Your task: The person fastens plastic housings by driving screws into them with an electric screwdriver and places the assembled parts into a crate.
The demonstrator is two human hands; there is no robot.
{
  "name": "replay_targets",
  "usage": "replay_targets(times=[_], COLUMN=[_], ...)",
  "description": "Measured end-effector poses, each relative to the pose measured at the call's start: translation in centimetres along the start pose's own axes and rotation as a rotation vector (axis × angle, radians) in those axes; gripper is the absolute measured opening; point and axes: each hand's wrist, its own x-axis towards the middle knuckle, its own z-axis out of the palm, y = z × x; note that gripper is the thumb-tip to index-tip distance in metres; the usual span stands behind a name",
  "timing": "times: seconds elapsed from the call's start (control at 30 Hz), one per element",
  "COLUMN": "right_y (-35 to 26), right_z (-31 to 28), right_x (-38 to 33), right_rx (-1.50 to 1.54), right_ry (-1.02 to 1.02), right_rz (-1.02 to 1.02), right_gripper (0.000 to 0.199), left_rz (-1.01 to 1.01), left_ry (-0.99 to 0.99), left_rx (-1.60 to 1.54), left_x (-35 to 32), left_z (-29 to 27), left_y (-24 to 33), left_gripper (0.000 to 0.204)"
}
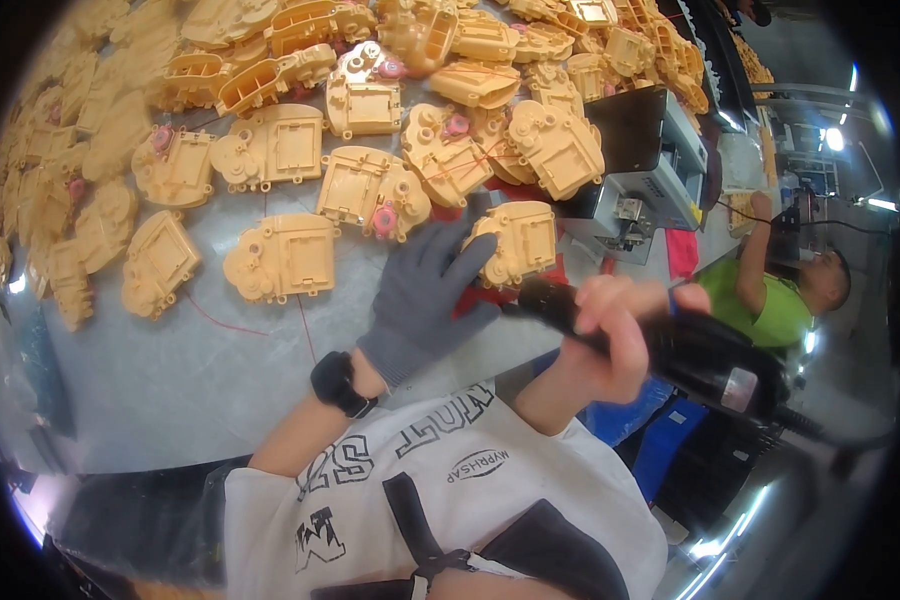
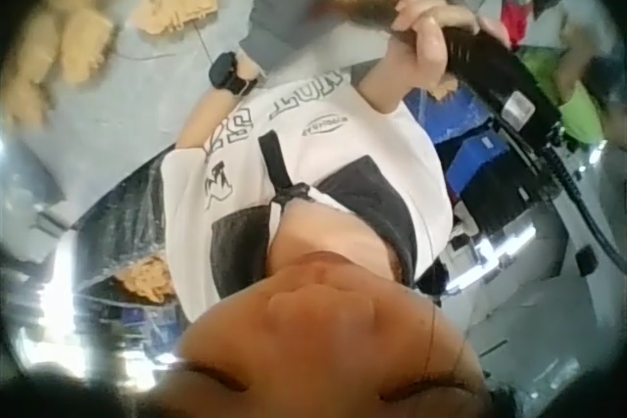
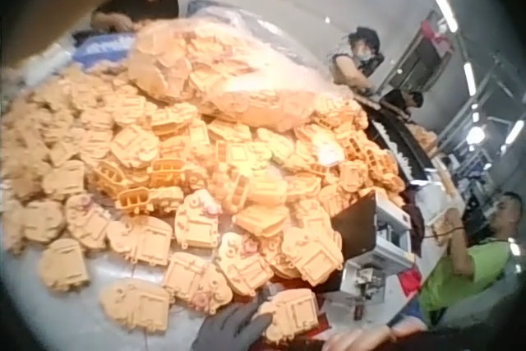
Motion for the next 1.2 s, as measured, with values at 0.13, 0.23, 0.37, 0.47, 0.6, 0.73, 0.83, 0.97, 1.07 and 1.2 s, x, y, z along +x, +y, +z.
replay_targets(times=[0.13, 0.23, 0.37, 0.47, 0.6, 0.73, 0.83, 0.97, 1.07, 1.2], right_y=[0.5, 0.5, 0.3, 0.2, 0.3, 0.4, 0.6, 0.8, 0.8, 0.9], right_z=[-0.1, -0.2, -0.3, -0.4, -0.5, -0.5, -0.4, -0.2, 0.0, 0.7], right_x=[-0.1, -0.2, -0.2, -0.1, 0.0, 0.1, 0.0, -0.1, 0.1, 0.1], right_rx=[0.002, 0.005, 0.016, 0.021, 0.022, 0.011, -0.008, -0.031, -0.029, -0.067], right_ry=[-0.003, -0.013, -0.009, -0.011, -0.020, -0.034, -0.030, -0.047, -0.056, -0.047], right_rz=[0.007, 0.008, 0.007, 0.005, 0.003, -0.008, 0.004, 0.005, 0.031, 0.062], right_gripper=[0.051, 0.051, 0.050, 0.050, 0.051, 0.051, 0.050, 0.049, 0.050, 0.050], left_rz=[-0.087, -0.097, -0.090, -0.100, -0.103, -0.114, -0.113, -0.093, -0.095, -0.099], left_ry=[0.072, 0.127, 0.106, 0.099, 0.105, 0.134, 0.131, 0.142, 0.122, 0.107], left_rx=[0.029, 0.034, 0.023, 0.026, 0.032, -0.003, 0.012, 0.005, 0.002, 0.010], left_x=[0.2, 0.2, 0.4, 0.5, 0.5, 0.4, 0.3, 0.4, 0.5, 0.5], left_z=[1.2, 1.7, 1.4, 1.2, 1.4, 1.8, 1.7, 1.7, 1.4, 1.2], left_y=[0.2, -0.1, 0.0, 0.2, 0.1, -0.1, -0.2, -0.2, 0.0, -0.3], left_gripper=[0.070, 0.069, 0.071, 0.071, 0.071, 0.067, 0.067, 0.068, 0.067, 0.067])
